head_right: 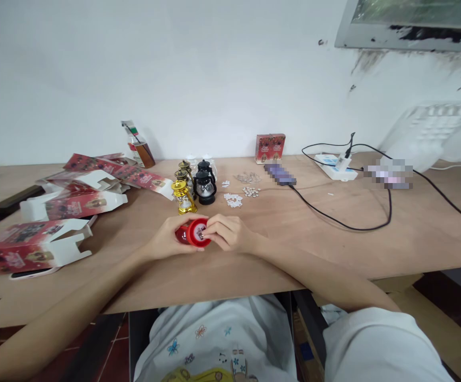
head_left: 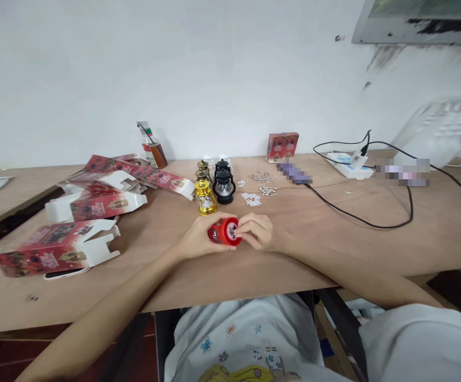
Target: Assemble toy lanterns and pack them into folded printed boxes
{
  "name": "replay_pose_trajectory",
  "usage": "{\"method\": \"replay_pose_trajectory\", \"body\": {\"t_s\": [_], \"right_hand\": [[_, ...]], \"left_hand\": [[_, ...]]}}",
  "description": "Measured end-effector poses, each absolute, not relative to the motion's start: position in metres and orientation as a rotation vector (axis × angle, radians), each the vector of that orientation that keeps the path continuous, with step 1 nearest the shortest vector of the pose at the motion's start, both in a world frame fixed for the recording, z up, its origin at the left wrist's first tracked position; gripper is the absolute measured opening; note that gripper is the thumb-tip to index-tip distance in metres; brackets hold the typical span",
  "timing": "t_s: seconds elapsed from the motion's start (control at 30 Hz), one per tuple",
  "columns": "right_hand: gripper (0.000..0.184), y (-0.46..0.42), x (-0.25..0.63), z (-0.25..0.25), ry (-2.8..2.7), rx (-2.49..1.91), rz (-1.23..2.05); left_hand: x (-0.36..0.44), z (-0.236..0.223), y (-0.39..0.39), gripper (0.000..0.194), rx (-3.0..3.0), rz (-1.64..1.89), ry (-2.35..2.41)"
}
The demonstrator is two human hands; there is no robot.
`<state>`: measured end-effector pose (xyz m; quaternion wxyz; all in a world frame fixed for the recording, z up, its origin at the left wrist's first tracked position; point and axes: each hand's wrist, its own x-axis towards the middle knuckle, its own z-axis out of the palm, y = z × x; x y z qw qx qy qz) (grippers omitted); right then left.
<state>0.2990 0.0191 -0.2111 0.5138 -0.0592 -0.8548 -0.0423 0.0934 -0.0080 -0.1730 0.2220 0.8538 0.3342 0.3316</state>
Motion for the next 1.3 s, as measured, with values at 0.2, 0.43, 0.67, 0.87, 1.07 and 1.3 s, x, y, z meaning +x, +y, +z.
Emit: {"method": "replay_pose_trajectory", "body": {"t_s": [0.2,0.43,0.67,0.87,1.07,1.3], "right_hand": [[0.010,0.025,0.292,-0.211,-1.649,-0.537,0.598],[0.022,0.020,0.280,-0.206,-1.156,-0.979,1.720],[0.009,0.002,0.274,-0.190,-0.858,-0.998,2.189],[0.034,-0.007,0.268,-0.181,-0.914,-1.070,2.115],[0.031,-0.008,0.268,-0.185,-0.928,-0.996,2.052],[0.029,-0.005,0.270,-0.187,-0.942,-1.002,2.068]], "left_hand": [[0.089,-0.172,-0.007,0.057,2.367,1.241,1.053],[0.089,-0.173,-0.006,0.055,2.414,1.331,1.220],[0.087,-0.179,-0.002,0.049,2.717,1.271,1.157],[0.083,-0.180,0.004,0.042,3.524,0.946,0.944],[0.090,-0.175,-0.002,0.032,3.664,0.845,0.940],[0.089,-0.177,0.000,0.034,3.553,0.867,0.920]]}}
